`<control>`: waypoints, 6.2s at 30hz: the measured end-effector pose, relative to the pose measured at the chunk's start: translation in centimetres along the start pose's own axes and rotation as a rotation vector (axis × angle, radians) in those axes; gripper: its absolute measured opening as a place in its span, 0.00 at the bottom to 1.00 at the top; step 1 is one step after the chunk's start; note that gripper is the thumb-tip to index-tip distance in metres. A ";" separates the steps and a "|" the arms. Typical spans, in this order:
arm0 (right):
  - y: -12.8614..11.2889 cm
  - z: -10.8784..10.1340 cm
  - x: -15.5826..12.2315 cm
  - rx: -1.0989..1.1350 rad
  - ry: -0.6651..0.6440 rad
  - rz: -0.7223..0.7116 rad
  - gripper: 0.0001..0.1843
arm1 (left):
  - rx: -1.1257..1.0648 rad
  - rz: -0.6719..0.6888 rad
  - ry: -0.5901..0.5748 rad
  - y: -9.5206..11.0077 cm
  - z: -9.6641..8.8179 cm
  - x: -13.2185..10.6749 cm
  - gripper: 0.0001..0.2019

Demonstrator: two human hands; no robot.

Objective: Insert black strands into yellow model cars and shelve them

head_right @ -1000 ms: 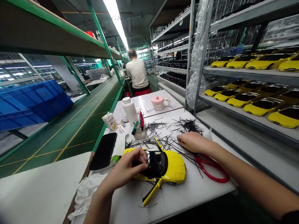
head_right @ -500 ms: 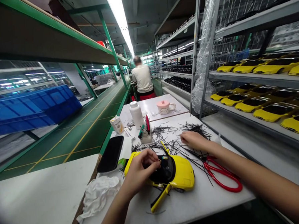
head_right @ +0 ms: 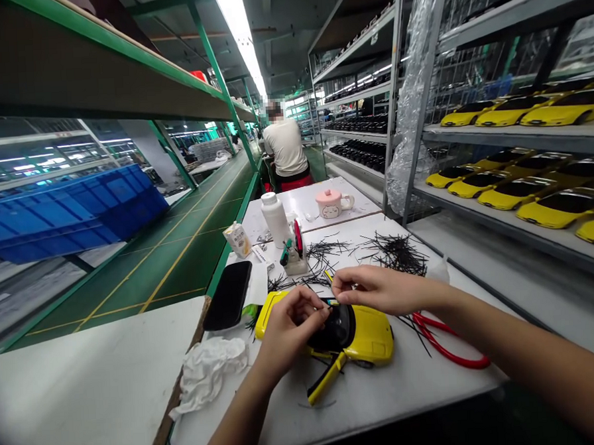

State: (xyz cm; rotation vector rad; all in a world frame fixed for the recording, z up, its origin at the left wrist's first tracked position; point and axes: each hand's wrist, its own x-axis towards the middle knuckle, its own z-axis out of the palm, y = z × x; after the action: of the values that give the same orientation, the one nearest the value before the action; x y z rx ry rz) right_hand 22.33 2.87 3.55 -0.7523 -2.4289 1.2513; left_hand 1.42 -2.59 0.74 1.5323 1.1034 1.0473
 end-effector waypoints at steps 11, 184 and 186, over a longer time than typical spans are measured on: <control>0.1 0.2 0.5 0.011 -0.049 0.034 0.16 | -0.026 0.008 -0.028 0.0 0.1 -0.1 0.08; 2.3 4.6 1.4 0.341 -0.165 0.272 0.20 | 0.453 0.145 0.028 -2.4 -0.8 -4.2 0.16; 1.6 4.4 0.3 0.204 -0.050 0.229 0.21 | 0.454 0.143 0.050 -2.6 -0.8 -4.1 0.17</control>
State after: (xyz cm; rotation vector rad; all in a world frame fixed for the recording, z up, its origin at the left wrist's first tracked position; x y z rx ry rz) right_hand 20.44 0.89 -0.23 -0.9697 -2.2556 1.5937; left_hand -0.67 -5.96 -2.10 1.9754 1.3468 0.9761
